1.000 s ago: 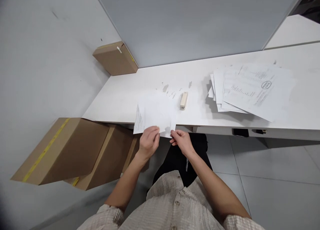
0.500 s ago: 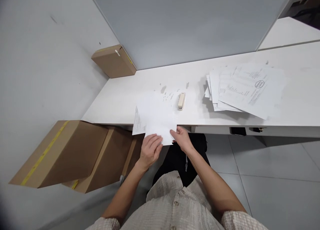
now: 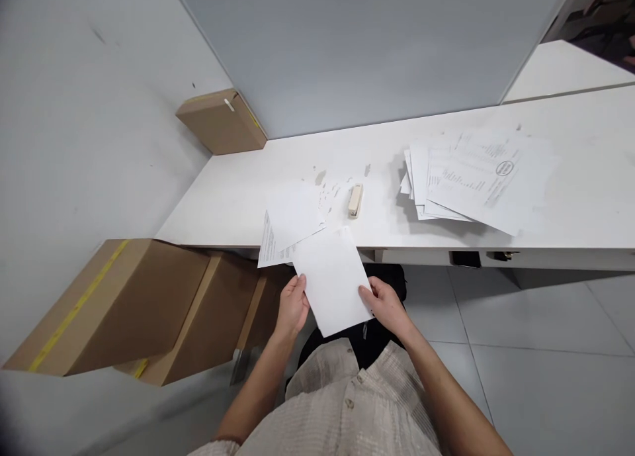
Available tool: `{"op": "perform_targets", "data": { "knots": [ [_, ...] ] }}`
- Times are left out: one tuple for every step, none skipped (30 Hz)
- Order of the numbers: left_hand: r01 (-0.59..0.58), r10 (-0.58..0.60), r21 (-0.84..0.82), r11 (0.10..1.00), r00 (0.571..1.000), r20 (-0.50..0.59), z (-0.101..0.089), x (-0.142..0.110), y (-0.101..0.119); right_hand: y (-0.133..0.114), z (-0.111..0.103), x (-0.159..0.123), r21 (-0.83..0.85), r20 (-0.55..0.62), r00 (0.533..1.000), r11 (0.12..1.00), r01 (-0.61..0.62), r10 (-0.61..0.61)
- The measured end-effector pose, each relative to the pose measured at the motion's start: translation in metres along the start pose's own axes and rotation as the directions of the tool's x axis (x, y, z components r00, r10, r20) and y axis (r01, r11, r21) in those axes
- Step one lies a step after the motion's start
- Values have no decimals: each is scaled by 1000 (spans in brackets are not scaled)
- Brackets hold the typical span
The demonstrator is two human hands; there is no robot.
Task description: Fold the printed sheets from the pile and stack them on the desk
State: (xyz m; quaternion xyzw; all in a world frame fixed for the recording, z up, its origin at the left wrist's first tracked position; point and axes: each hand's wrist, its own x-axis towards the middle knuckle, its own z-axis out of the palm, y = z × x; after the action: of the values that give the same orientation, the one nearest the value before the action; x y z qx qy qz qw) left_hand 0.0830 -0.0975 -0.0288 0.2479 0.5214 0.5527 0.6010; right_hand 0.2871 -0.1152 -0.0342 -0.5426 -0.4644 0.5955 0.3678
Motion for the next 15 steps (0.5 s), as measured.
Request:
{"op": "perform_targets", "data": {
  "knots": [
    [-23,23,4,1000,1000,-7,4,-2,-2,-2,-1,1,6,-18,1000,1000,7,-7],
    [-48,49,26,998,999,-5,8,-3,-4,-4,-1,2,8,-48,999,1000,13,-12],
    [-80,80,61,995,997,3,10,-4,-4,-7,-2,3,4,-84,996,1000,23,-22],
    [-119,118,107,987,993,13,12,-5,-3,-12,-3,5,-7,-125,991,999,41,-42],
    [-162,160,159,974,987,27,14,-5,-1,-17,-4,6,-16,-165,984,997,70,-71],
    [-213,209,207,955,977,40,17,-5,3,-24,-5,7,-18,-202,973,994,109,-110],
    [-264,260,250,932,964,51,20,-3,9,-32,-6,9,-13,-229,961,988,155,-154],
    [-318,315,284,905,947,58,25,-1,17,-41,-8,10,0,-249,948,978,207,-201],
    [-372,372,309,875,926,61,31,3,25,-51,-11,12,18,-263,933,965,261,-248],
    [-425,429,326,845,901,62,37,8,34,-62,-14,14,34,-274,916,949,313,-292],
    [-475,485,338,812,872,61,45,13,44,-74,-17,17,43,-286,898,931,361,-335],
    [-518,532,351,780,844,62,52,18,52,-85,-20,21,41,-300,876,912,407,-378],
    [-550,568,367,750,820,67,60,23,61,-95,-24,25,32,-316,852,893,449,-417],
    [-571,591,387,724,803,77,68,27,68,-104,-28,29,19,-334,826,873,487,-453],
    [-584,604,407,703,792,92,74,32,73,-110,-31,35,6,-350,802,855,519,-484]
  ]
}}
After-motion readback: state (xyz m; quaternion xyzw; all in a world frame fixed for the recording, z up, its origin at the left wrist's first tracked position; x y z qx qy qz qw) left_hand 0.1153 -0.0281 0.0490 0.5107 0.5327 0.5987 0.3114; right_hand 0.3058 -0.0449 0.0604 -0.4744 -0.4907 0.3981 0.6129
